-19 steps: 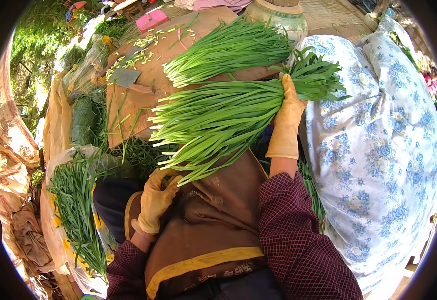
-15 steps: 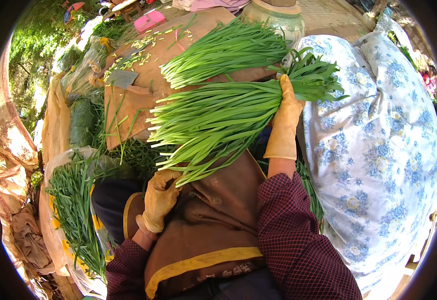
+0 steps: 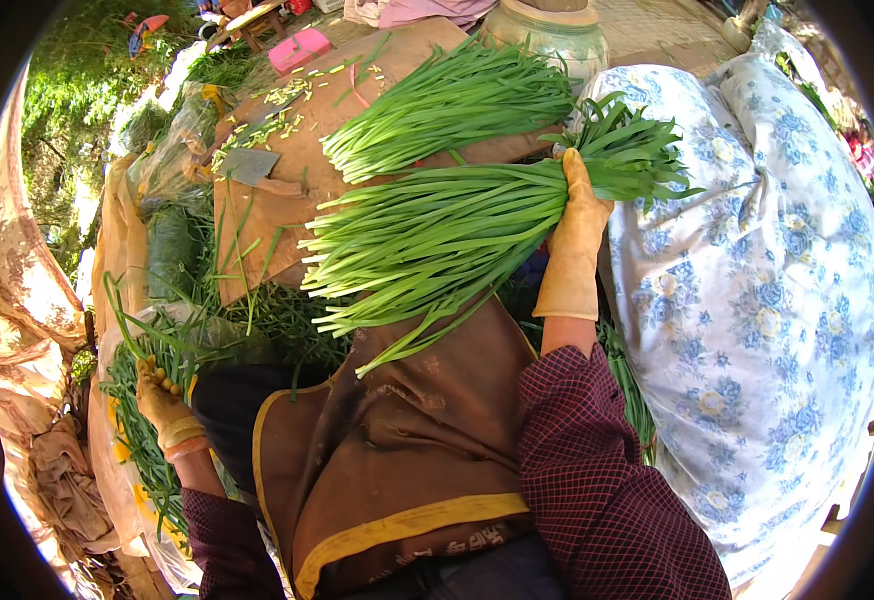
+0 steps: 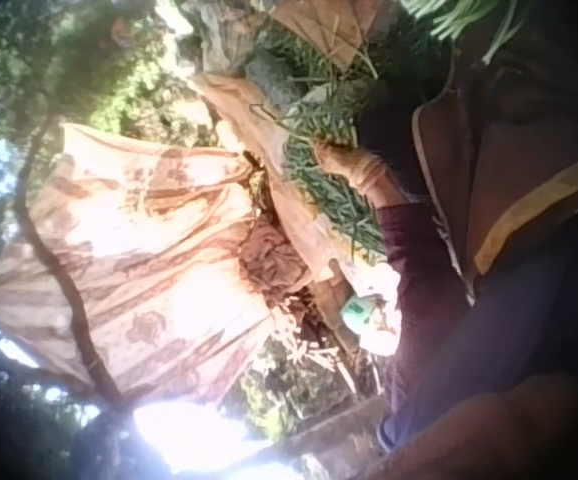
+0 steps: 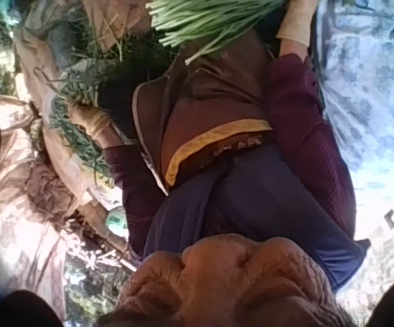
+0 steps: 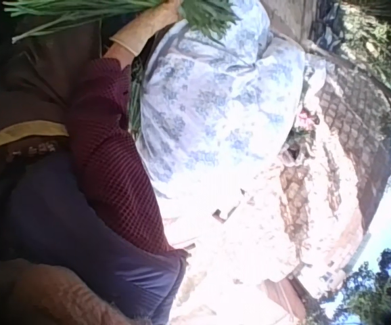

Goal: The person gathers green onions, aligns them into bundles, and ties them with rubber bands. They then trim the root ends of the bundles with a knife on a wooden board and place the finished bundles into a plastic bag.

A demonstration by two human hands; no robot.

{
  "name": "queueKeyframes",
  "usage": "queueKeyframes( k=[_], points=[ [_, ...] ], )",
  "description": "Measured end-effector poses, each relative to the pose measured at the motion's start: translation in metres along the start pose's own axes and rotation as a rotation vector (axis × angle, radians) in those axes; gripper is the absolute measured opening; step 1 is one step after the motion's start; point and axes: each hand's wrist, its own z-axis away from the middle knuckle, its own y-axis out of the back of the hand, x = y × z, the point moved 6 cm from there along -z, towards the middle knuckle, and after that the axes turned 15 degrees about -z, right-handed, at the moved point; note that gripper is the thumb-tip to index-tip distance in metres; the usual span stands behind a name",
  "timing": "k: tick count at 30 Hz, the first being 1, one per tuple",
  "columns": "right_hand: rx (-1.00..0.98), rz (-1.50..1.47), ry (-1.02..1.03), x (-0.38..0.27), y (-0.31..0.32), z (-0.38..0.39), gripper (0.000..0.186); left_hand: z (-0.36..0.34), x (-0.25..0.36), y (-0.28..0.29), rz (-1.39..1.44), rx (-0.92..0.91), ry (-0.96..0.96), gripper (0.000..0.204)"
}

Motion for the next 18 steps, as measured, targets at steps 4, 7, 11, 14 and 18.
queueKeyframes(
  k=[4, 7, 11, 14, 18],
  points=[
    [0.005, 0.001, 0.047, -0.002, -0.003, 0.002, 0.038, 0.069, -0.014, -0.072, -0.241, -0.674, -0.127, 0.043],
    [-0.003, -0.001, 0.058, -0.004, -0.006, 0.006, 0.037, 0.145, -0.004, -0.124, -0.241, -0.937, -0.074, 0.046],
    [-0.022, -0.011, 0.045, -0.006, -0.012, 0.007, 0.034, 0.216, 0.023, -0.167, -0.558, -1.044, -0.435, 0.042],
    [-0.063, -0.053, 0.044, -0.01, -0.012, 0.003, 0.035, 0.226, 0.02, -0.175, -0.558, -1.158, -0.573, 0.029],
    [-0.144, 0.009, 0.028, -0.016, -0.015, 0.004, 0.051, 0.149, 0.019, -0.15, -0.495, -0.795, -0.409, 0.018]
  ],
)
